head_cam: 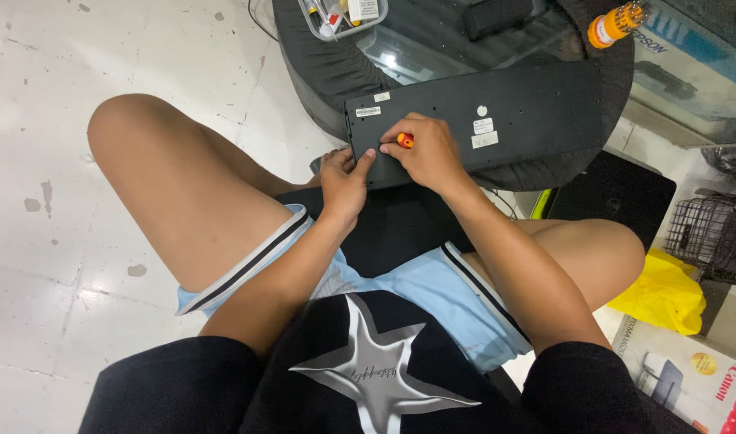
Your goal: The person uses a screwdriver to remove screws from the back of a keyboard and then starts working on a laptop.
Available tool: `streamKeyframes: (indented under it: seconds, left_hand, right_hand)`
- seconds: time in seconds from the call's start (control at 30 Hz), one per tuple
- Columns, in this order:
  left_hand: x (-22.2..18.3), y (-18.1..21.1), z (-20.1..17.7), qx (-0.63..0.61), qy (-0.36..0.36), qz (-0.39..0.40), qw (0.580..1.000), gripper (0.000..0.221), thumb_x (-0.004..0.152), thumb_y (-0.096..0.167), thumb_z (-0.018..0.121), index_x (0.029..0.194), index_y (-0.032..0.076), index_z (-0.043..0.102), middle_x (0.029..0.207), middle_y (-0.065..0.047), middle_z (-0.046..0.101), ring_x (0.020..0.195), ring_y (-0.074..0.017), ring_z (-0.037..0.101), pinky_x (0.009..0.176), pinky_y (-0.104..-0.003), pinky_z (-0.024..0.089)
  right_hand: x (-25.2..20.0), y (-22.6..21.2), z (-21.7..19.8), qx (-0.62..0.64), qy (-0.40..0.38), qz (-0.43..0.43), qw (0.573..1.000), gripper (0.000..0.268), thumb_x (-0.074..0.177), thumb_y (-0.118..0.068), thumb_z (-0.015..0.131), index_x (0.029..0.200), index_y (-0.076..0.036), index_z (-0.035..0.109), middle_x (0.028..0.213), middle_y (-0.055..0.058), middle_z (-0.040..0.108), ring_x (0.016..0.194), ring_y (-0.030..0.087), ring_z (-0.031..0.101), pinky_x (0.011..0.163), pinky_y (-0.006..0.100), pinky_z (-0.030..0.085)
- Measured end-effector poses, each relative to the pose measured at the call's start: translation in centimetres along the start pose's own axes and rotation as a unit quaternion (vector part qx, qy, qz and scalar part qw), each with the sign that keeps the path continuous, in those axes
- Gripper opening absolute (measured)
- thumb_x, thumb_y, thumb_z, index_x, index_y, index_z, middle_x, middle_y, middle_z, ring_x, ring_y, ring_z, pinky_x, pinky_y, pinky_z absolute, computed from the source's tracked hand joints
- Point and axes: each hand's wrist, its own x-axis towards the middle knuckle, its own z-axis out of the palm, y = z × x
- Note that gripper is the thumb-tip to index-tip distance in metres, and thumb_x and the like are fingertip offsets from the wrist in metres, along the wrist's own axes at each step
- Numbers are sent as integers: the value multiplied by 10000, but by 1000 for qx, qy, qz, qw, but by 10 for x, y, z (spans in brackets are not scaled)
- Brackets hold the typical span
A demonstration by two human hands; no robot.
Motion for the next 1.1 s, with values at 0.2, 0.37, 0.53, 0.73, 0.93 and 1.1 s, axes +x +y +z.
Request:
streamKeyframes:
  seconds: [0.2,0.37,0.53,0.73,0.93,1.1]
  left_hand:
    - [13,-17,-1,-15,-17,2,1000,628,982,368,733,1386,-74,545,1279,-279,616,1254,-367,609,988,-470,547]
    - [5,-6,-2,-35,-19,-8,999,591,984,322,728,1383,-79,554,1231,-263,653,1209,-347,638,961,-441,568]
    - [8,-8,-1,-29,-23,-5,999,567,980,334,734,1365,-54,580,1199,-219,672,1167,-299,652,931,-398,578]
    - [6,-7,-8,-37,-17,-6,999,549,989,302,728,1364,-69,576,1172,-223,684,1132,-278,656,906,-374,583]
    - [8,-7,-3,-40,-20,-19,999,582,986,316,730,1386,-69,557,1219,-231,672,1178,-283,641,931,-372,573]
    - [2,1,-1,-38,-13,-19,999,567,973,310,745,1366,-61,573,1206,-232,672,1173,-286,653,936,-363,577]
  right_hand:
    - [7,14,2,17,-14,-23,999,108,855,-25,823,952,-65,797,903,143,726,931,369,700,780,429,522]
    - [4,9,-3,7,-20,-21,1000,115,859,-27,818,965,-69,803,919,136,734,943,364,706,804,423,530]
    - [1,1,-4,-3,-19,-69,997,128,890,-36,807,1009,-85,801,954,121,728,947,361,701,811,421,530]
    - [-3,-5,-3,-36,-32,-114,992,136,909,-34,777,1027,-98,801,961,101,733,936,351,711,805,421,543]
    - [-3,-13,-8,-135,-43,-154,978,79,932,-94,764,990,-141,790,944,35,718,868,291,720,758,405,562]
    - [-4,-7,-7,-186,-28,-165,968,74,928,-127,774,999,-150,771,922,25,709,847,279,724,747,400,576]
